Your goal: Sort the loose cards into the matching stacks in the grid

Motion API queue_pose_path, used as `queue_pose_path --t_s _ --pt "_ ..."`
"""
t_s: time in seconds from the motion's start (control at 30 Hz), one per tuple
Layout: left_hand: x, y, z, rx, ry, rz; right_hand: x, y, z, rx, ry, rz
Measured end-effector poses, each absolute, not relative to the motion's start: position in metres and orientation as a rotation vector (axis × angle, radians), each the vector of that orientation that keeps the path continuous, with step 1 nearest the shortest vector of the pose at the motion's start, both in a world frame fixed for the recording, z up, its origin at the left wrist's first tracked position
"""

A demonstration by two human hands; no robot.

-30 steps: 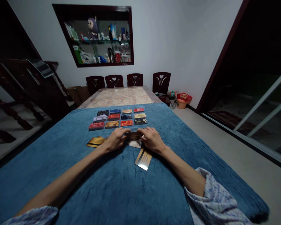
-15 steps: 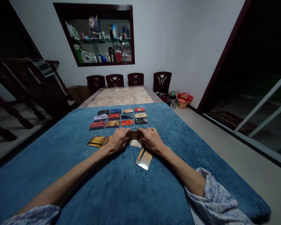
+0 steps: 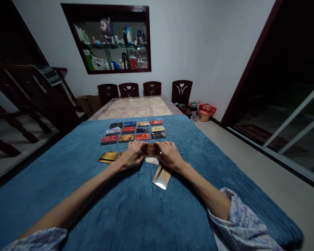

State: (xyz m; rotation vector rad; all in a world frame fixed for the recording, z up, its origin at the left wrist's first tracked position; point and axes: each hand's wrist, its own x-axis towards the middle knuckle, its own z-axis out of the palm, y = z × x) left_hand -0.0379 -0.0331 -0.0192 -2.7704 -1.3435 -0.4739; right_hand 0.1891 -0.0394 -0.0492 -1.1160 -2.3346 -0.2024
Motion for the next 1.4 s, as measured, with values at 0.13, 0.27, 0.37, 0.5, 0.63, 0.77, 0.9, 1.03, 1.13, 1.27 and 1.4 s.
queue_pose_path --t_s 0.13,0.27,0.37,0.5,0.63,0.77,0.9,1.03,1.13,1.27,1.4 --pt "-0.04 -0.034 -0.014 -2.782 -1.34 -0.479 0.19 -0.039 -0.048 -1.105 -2.343 -0.208" --pt "-0.041 -0.035 -0.011 -2.772 -1.35 -0.432 0.191 -0.037 -0.047 -1.106 -2.337 -0.199" --pt "-0.042 -0.034 -0.009 -2.772 -1.346 -0.403 0.192 -0.036 -0.045 -1.117 -2.344 -0.186" --pt "-0.044 -0.034 -0.008 -2.755 -1.339 -0.376 0.191 -0.035 -0.042 -1.126 -2.355 -0.177" --pt "-0.049 -0.033 -0.008 -2.7 -1.302 -0.383 0.186 -0.034 -0.037 -1.153 -2.372 -0.172" --pt "-0.056 -0.032 -0.009 -2.632 -1.31 -0.371 0.181 -0.032 -0.032 -1.173 -2.409 -0.224" --pt "-0.063 -0.034 -0.003 -2.618 -1.347 -0.329 0.174 -0.026 -0.024 -1.166 -2.445 -0.306" --pt "-0.072 -0.033 0.005 -2.61 -1.372 -0.309 0.164 -0.017 -0.016 -1.174 -2.494 -0.331" --pt "-0.08 -0.03 0.009 -2.59 -1.386 -0.301 0.154 -0.01 -0.01 -1.188 -2.528 -0.327" --pt "-0.09 -0.026 0.013 -2.559 -1.427 -0.294 0.141 -0.001 -0.001 -1.194 -2.586 -0.279" --pt "-0.1 -0.022 0.015 -2.515 -1.487 -0.28 0.126 0.008 0.009 -1.182 -2.638 -0.231"
